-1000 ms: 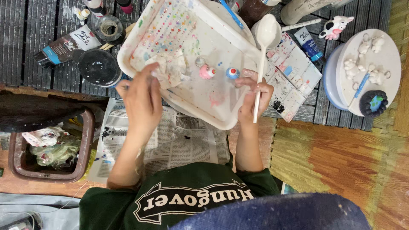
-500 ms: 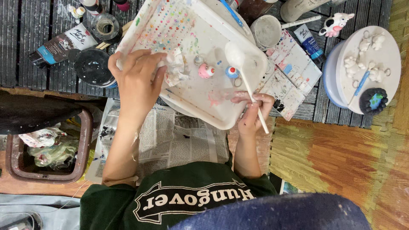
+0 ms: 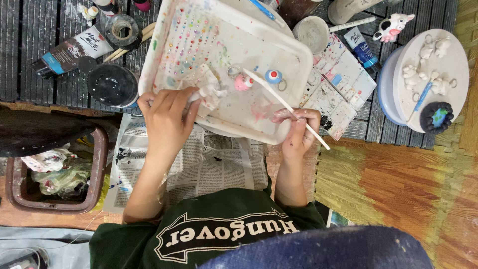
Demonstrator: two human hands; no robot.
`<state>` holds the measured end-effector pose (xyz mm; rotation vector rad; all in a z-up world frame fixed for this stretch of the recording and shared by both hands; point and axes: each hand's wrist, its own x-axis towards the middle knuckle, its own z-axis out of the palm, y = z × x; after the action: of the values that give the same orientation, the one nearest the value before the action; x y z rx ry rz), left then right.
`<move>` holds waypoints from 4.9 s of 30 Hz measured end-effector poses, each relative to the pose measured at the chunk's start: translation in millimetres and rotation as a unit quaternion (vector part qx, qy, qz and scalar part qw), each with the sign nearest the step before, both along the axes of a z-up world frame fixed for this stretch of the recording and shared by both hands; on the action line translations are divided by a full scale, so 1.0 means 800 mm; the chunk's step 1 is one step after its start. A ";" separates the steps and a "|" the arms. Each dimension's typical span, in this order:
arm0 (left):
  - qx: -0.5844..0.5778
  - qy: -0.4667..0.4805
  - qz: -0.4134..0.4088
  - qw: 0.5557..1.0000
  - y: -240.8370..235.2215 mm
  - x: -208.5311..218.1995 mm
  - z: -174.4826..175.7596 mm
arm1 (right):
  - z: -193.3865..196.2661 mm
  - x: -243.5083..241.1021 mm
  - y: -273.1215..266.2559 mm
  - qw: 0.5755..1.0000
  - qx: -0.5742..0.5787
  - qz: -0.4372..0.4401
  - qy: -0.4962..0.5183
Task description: The person paints small figurines using a paintbrush and a plastic spoon to hold paint. They wipe the figurines with a tissue and apply paint to the details, then place them back on the tray.
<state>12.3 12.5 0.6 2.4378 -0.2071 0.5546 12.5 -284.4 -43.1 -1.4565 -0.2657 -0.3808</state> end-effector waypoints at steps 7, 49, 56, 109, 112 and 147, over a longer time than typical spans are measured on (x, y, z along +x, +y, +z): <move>0.028 -0.005 -0.003 1.000 -0.007 -0.003 -0.004 | -0.004 -0.003 -0.007 0.998 0.058 -0.017 0.032; 0.007 0.087 -0.072 0.994 0.011 -0.029 0.050 | 0.011 -0.002 -0.024 0.993 0.106 -0.041 0.027; -0.005 0.045 -0.100 0.994 -0.015 -0.013 0.055 | 0.012 0.002 -0.018 0.993 0.116 -0.020 0.028; -0.084 0.012 -0.002 0.996 0.021 -0.043 0.008 | 0.060 0.214 -0.010 0.929 -0.045 0.152 0.335; -0.080 0.016 -0.001 0.997 0.020 -0.042 0.012 | 0.068 0.203 -0.029 0.947 0.010 0.018 0.320; -0.162 0.036 -0.042 0.985 0.032 -0.030 -0.004 | 0.106 0.123 0.004 0.884 -0.462 0.037 0.057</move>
<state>-12.1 38.5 -2.8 2.1185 -0.1730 0.4268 110.7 -280.9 41.9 -2.3917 -0.4381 -0.0838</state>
